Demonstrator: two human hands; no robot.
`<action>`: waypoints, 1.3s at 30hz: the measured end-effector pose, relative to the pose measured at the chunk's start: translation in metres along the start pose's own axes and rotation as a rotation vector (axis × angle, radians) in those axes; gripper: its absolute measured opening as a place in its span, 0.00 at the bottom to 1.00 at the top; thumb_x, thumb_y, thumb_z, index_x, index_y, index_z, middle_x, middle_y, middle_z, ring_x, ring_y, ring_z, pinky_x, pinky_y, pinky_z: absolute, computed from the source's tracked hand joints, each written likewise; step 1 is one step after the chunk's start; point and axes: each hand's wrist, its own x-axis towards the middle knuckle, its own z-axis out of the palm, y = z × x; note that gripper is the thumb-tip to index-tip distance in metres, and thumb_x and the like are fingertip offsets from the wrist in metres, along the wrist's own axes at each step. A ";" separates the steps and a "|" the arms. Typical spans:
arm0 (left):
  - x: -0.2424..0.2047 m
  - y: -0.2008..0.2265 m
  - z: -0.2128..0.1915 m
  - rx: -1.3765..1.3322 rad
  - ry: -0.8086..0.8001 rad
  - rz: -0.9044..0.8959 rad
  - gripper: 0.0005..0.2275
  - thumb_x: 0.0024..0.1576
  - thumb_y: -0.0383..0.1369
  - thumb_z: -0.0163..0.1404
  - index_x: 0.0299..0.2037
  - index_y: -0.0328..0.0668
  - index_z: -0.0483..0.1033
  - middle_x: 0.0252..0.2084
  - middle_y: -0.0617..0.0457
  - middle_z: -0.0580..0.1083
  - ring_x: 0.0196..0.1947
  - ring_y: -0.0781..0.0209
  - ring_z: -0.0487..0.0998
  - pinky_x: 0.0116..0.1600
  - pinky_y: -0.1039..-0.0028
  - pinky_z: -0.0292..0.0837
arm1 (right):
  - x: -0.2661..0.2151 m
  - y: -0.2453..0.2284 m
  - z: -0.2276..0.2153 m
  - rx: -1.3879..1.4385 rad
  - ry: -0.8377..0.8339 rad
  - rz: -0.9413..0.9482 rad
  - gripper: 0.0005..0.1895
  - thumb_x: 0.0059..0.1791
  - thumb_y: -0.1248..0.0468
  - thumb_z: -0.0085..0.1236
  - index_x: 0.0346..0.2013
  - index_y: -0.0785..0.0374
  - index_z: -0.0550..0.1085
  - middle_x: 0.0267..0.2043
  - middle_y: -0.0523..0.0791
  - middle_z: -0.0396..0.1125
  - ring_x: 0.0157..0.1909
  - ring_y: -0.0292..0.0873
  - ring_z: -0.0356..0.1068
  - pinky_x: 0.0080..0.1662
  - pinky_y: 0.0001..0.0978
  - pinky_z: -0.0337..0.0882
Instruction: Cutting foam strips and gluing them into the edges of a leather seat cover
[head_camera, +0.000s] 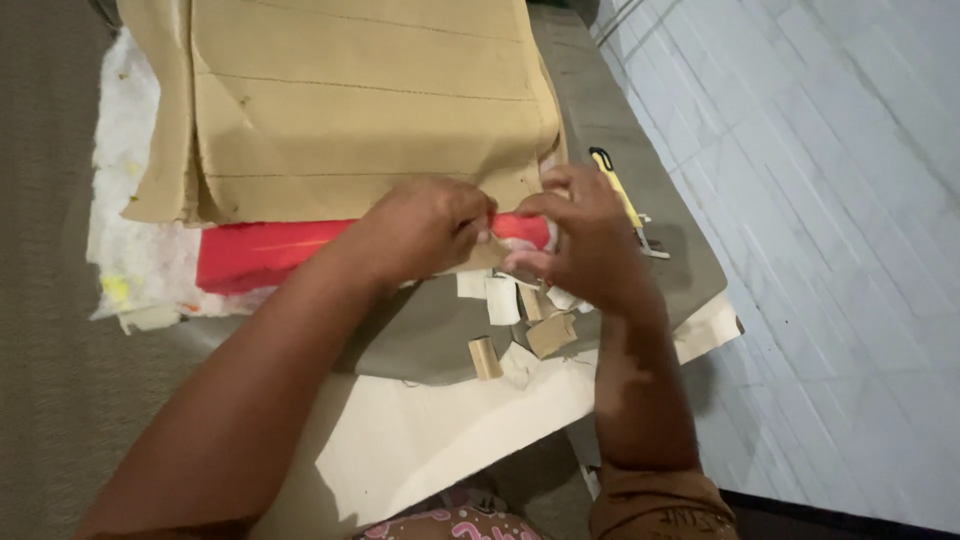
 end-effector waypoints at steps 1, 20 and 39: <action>-0.001 0.007 -0.006 -0.035 0.021 -0.031 0.03 0.55 0.30 0.56 0.36 0.41 0.78 0.32 0.43 0.79 0.37 0.39 0.82 0.41 0.54 0.79 | 0.001 -0.005 0.004 0.087 -0.024 -0.073 0.27 0.36 0.40 0.76 0.44 0.46 0.79 0.48 0.48 0.65 0.50 0.57 0.68 0.45 0.50 0.68; -0.008 0.030 -0.006 0.363 0.058 0.079 0.07 0.49 0.35 0.60 0.36 0.48 0.80 0.39 0.53 0.78 0.42 0.50 0.81 0.41 0.66 0.78 | 0.011 0.009 0.034 0.706 -0.075 -0.115 0.07 0.44 0.69 0.70 0.32 0.61 0.77 0.30 0.48 0.68 0.32 0.47 0.71 0.37 0.35 0.71; 0.002 0.011 -0.013 0.201 0.222 -0.122 0.08 0.55 0.30 0.60 0.35 0.46 0.72 0.24 0.52 0.75 0.26 0.49 0.82 0.30 0.62 0.76 | 0.019 0.019 -0.007 0.137 -0.599 0.398 0.30 0.45 0.53 0.64 0.56 0.68 0.70 0.50 0.62 0.73 0.58 0.69 0.70 0.61 0.64 0.67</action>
